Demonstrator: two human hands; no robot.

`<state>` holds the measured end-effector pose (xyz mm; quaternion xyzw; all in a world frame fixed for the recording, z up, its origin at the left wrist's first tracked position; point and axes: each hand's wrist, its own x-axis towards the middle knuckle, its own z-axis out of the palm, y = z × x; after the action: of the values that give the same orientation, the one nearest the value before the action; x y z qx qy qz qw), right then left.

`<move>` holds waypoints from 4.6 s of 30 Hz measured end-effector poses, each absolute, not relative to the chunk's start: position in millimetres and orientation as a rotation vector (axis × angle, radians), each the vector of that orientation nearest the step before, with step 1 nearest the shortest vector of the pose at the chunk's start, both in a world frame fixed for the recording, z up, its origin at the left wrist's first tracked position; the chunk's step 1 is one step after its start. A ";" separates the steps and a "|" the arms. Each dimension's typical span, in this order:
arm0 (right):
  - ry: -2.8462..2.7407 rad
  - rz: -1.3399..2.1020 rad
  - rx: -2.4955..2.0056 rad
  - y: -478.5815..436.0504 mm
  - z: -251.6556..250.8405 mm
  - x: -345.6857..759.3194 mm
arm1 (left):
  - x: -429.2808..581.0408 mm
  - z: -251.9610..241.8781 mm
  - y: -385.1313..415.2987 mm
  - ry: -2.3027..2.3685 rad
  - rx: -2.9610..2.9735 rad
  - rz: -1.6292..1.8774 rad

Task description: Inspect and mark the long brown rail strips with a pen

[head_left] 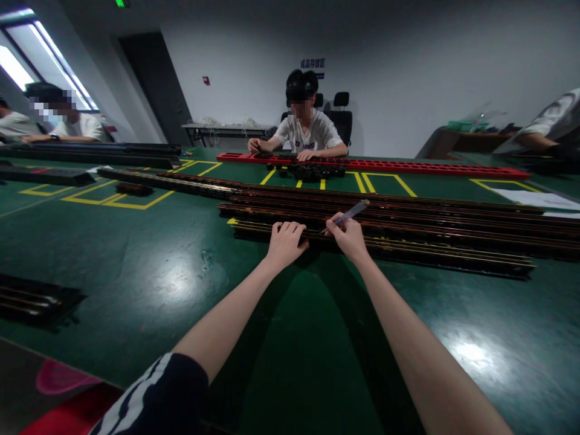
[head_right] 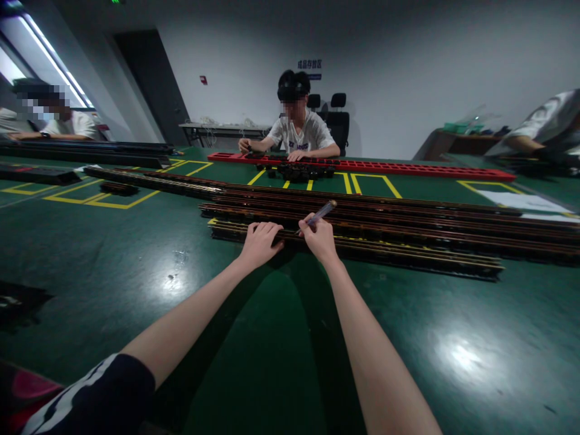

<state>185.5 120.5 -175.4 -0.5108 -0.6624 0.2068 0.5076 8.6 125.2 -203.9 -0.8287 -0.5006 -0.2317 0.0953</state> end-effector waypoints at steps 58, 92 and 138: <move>-1.537 0.425 -1.234 124.1 -182.6 193.1 | 7.9 -206.3 126.8 -1.460 -2.472 -0.700; -1.533 0.505 -1.205 129.2 -188.1 197.8 | 8.8 -206.2 125.6 -1.476 -2.455 -0.684; -1.516 0.477 -1.211 130.1 -188.7 197.8 | 8.3 -199.2 124.7 -1.509 -2.518 -0.674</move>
<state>197.8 130.1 -188.7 -0.5098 -0.6381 0.2006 0.5410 8.3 124.7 -199.2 -0.8342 -0.5001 -0.2232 0.0648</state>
